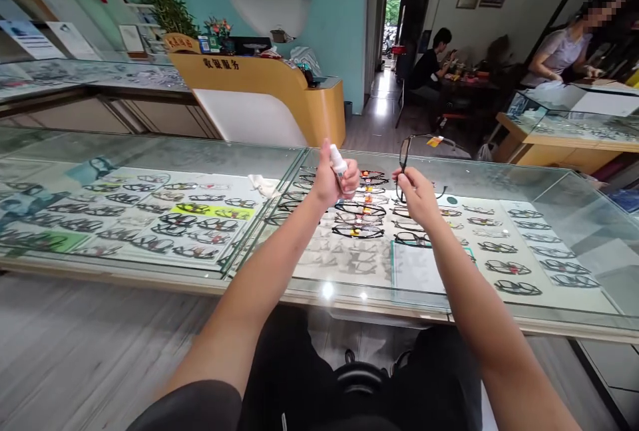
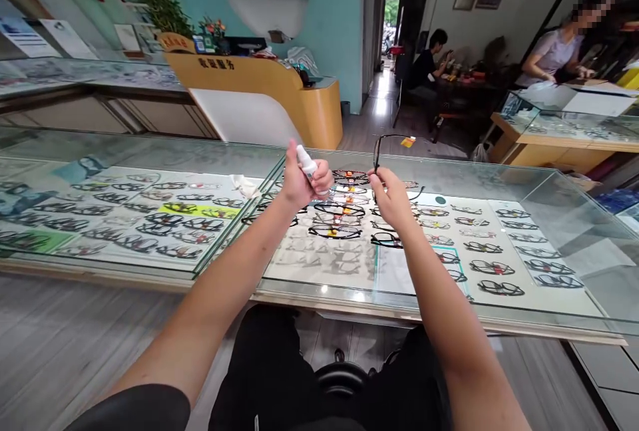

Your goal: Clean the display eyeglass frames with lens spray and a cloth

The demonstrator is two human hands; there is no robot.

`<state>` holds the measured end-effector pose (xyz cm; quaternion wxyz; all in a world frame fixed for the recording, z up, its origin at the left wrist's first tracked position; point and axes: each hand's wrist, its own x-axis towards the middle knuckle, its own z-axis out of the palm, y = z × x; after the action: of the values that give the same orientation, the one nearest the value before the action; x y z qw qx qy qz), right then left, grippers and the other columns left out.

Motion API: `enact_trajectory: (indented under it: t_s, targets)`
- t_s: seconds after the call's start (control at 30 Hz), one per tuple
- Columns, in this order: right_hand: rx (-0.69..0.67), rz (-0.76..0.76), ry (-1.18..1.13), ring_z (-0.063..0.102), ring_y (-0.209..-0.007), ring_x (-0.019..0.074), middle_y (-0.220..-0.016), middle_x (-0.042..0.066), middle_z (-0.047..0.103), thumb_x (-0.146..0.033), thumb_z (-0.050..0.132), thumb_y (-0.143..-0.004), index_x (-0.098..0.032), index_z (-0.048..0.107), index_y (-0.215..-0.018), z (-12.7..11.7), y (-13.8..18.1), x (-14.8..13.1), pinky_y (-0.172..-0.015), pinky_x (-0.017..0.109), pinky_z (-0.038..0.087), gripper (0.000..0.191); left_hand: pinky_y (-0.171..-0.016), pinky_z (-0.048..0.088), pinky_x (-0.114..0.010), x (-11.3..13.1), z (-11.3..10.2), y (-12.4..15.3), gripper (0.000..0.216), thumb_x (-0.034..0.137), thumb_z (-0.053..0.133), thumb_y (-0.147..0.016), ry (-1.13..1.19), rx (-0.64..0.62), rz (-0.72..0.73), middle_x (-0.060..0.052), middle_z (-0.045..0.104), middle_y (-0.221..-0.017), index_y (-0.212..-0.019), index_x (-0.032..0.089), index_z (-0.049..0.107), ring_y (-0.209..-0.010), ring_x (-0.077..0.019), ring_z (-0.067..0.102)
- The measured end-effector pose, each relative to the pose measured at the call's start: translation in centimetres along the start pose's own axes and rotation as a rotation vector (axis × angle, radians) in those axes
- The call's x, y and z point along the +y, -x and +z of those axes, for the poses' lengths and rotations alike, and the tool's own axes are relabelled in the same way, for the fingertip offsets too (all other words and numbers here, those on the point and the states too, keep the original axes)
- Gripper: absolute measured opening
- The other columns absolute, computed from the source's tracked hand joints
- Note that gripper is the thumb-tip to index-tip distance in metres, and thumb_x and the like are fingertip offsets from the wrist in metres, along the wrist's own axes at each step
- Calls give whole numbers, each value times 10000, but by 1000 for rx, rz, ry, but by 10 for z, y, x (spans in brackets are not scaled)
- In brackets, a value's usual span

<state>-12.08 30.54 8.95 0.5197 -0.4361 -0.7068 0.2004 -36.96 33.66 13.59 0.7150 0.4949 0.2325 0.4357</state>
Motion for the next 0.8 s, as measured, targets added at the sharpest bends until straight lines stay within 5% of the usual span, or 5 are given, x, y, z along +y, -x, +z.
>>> enact_trajectory:
  t_s: [0.23,0.43,0.8]
  targets:
    - [-166,62,-238,664,-1045,238,-1136,69,773,-657,530,-1103,-237,738,-1134,15,11,-20,-992,385,501,470,-347,210,-245,-21,-12,1,942,1159,336,-739,-48,-91,-69,35,270,-439,-520,245,393,-385,-114,271]
    - [-261,124,-363,649,-971,217,-1079,58,755,-689,600,-1071,-237,751,-1074,21,19,-35,-941,371,514,476,-432,290,-318,-24,-1,9,974,1200,249,-681,-186,-132,-67,24,278,-426,-535,251,415,-390,-117,270]
    - [-358,163,-500,655,-891,202,-1023,53,768,-667,656,-1055,-239,767,-1033,23,22,-43,-898,370,533,443,-443,228,-304,-38,1,3,921,1135,431,-730,-400,116,120,17,344,-430,-538,235,469,-386,-99,306]
